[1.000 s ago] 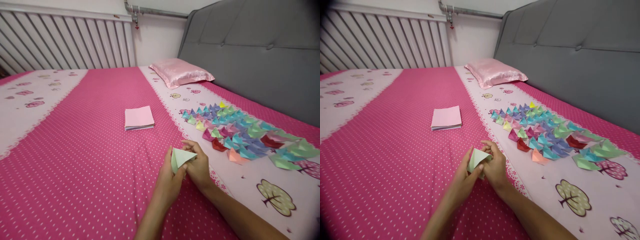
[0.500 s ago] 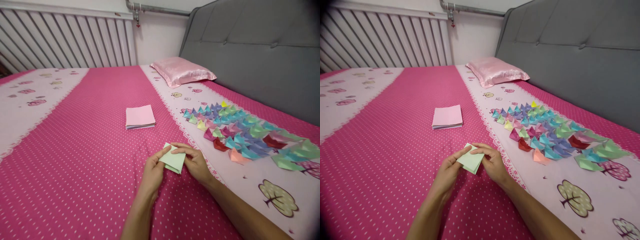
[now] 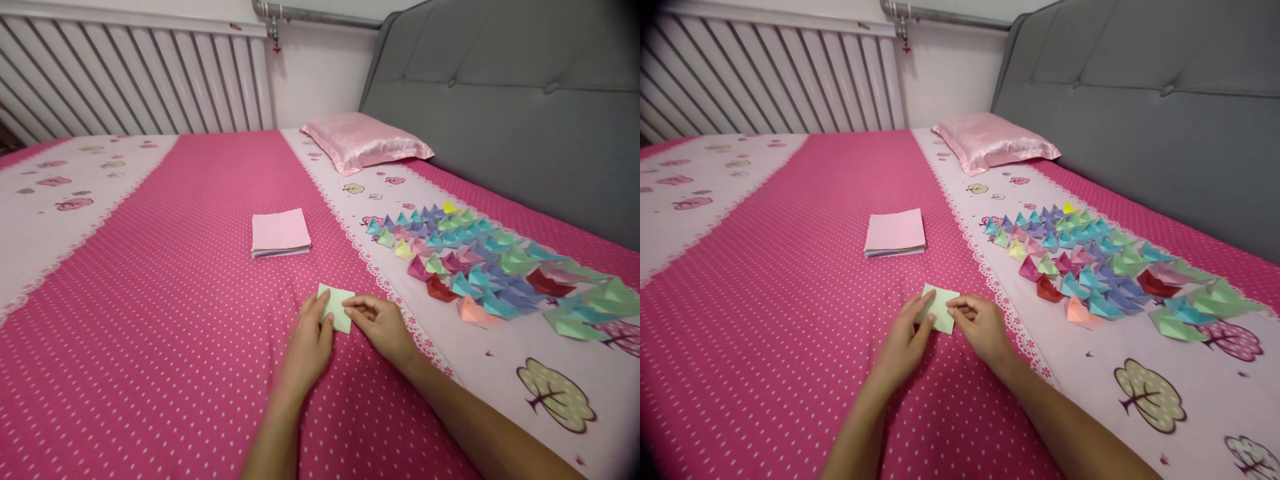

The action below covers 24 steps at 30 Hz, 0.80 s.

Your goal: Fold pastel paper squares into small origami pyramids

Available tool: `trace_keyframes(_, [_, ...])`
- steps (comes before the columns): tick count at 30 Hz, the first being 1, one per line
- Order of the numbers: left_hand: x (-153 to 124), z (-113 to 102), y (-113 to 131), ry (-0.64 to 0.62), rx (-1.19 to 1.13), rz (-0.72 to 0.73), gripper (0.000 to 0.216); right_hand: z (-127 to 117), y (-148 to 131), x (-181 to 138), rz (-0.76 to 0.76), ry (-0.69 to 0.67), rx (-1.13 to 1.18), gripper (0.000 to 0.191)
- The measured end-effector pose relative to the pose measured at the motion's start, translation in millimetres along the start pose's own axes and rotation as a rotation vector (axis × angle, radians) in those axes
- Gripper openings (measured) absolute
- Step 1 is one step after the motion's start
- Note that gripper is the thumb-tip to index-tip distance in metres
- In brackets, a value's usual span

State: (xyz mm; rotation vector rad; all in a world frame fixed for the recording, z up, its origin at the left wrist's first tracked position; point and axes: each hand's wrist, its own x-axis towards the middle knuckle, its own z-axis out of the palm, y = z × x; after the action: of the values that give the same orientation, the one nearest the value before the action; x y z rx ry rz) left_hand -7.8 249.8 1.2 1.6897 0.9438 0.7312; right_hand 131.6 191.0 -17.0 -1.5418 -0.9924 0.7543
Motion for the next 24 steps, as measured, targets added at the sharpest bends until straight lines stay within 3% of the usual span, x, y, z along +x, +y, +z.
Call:
trace_keyframes(4, [1.9,8.1,-15.9,0.003,0.475,0.132,0.047,2.8,4.8,-1.9,-0.049,0.042,-0.239,0.026])
trace_keyframes(8, [-1.9,13.3,-16.7,-0.036,0.671,0.081,0.049,3.2,5.3,-4.7,-0.281,0.045,-0.629,0.037])
trace_keyframes(11, [-5.0,17.1,-13.6,-0.048,0.784,0.051,0.051,4.1,7.3,-5.4,-0.411,-0.05,-0.862,0.046])
trace_keyframes(16, [-6.5,21.6,-9.9,-0.072,0.976,-0.007,0.053,3.9,10.8,-2.1,-0.392,-0.3,-0.993,0.061])
trace_keyframes(24, [-6.4,26.0,-11.2,0.038,1.025,0.02,0.054,6.8,11.0,6.7,-0.319,-0.313,-1.046,0.065])
